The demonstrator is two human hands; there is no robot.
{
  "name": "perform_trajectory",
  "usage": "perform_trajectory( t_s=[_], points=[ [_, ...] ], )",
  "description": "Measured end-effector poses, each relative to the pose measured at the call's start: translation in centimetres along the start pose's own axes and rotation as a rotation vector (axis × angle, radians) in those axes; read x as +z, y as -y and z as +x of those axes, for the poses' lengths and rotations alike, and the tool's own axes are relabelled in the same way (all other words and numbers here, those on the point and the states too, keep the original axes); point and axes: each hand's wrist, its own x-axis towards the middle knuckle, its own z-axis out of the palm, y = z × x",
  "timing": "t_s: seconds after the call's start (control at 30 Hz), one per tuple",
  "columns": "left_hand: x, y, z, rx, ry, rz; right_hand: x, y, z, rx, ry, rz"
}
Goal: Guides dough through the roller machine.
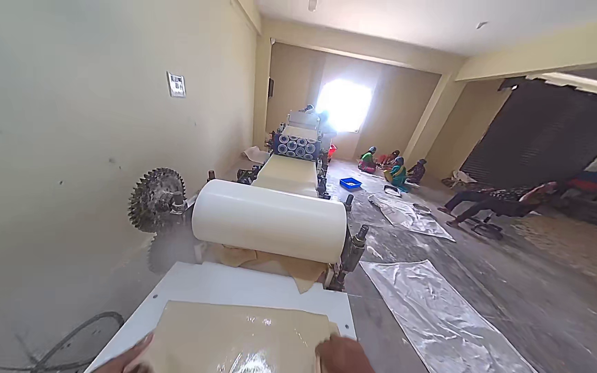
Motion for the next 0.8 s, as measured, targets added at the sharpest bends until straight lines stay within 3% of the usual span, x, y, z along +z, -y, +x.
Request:
perform_trajectory(
  t_s=[0.1, 0.17, 0.23, 0.33, 0.4, 0.5, 0.57, 0.8],
  points=[
    [4.0, -3.9, 10.9, 0.013, -0.073, -0.075, -3.6, -3.0, 9.5, 0.33, 0.15, -0.013],
    [6.2, -5.6, 15.9, -0.042, -0.026, -0.04, -3.0, -5.0, 14.2, 0.492, 0.07, -0.03],
    [7.8, -6.1, 18.7, 0.022, -0.028, 0.255, -1.6, -6.0, 16.0, 0.594, -0.045, 0.016],
    [7.8, -5.1, 21.1, 0.185, -0.027, 0.946, -0.1, -5.3, 13.5, 0.812, 0.085, 0.244],
    [8.2, -4.6, 21.8, 0.128, -0.065, 1.188, 1.5, -6.0, 11.8, 0.927, 0.168, 0.452],
    [9.2, -3.8, 22.0, 0.074, -0.256, 1.088, 4.6, -7.0, 11.8, 1.008, -0.03, 0.908],
    [9.3, -3.4, 22.8, 0.101, -0.336, 0.945, 5.6, -7.3, 13.6, 1.044, -0.17, 0.981],
    [11.7, -3.3, 22.5, 0.222, -0.231, 0.902, 5.6, -5.2, 16.5, 1.017, -0.001, 0.382]
  ],
)
